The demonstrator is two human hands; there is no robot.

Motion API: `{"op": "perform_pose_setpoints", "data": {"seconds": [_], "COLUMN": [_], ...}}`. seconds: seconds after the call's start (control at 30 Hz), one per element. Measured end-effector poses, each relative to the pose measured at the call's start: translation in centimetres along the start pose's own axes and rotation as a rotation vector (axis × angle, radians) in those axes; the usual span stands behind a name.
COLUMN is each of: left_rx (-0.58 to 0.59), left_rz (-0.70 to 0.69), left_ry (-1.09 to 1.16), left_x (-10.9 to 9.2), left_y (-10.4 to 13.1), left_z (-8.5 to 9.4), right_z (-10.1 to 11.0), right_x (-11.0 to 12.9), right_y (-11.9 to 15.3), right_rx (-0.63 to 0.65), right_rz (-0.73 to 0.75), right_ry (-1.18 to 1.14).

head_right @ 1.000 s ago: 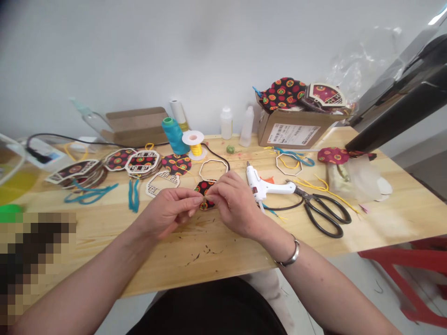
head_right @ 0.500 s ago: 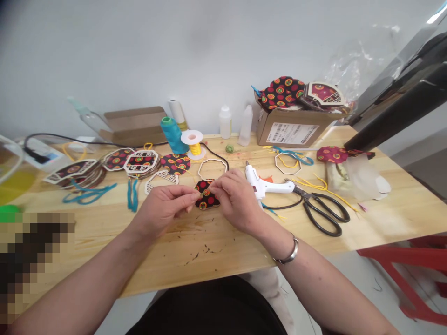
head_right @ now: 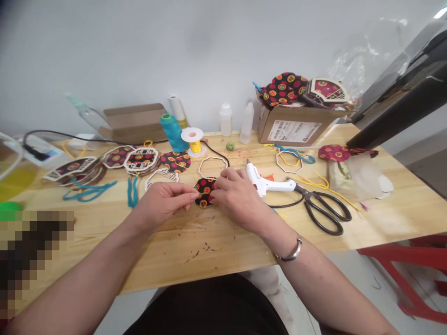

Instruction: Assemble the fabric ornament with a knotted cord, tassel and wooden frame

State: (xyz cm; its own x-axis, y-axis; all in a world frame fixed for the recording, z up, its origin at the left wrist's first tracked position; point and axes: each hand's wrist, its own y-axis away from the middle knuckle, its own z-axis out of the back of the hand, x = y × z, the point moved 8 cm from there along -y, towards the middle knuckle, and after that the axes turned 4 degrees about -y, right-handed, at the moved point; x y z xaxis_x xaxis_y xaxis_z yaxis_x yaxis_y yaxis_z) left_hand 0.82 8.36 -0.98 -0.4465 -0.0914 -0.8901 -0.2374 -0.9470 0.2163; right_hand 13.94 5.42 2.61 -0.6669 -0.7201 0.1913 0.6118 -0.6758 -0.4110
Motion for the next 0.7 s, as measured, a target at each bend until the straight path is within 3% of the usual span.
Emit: {"op": "perform_pose_setpoints", "data": {"seconds": [0.37, 0.7], "left_rx": [0.013, 0.043], "left_rz": [-0.014, -0.053], "left_ry": [-0.070, -0.083], "left_x": [0.1, -0.2], "left_y": [0.0, 0.1], "left_z": [-0.3, -0.4], "right_z": [-1.2, -1.7], "right_x": [0.6, 0.4], "right_y": [0.2, 0.1], "right_rx": [0.108, 0.123], "right_rz": [0.100, 0.056], "right_ry": [0.021, -0.013]}}
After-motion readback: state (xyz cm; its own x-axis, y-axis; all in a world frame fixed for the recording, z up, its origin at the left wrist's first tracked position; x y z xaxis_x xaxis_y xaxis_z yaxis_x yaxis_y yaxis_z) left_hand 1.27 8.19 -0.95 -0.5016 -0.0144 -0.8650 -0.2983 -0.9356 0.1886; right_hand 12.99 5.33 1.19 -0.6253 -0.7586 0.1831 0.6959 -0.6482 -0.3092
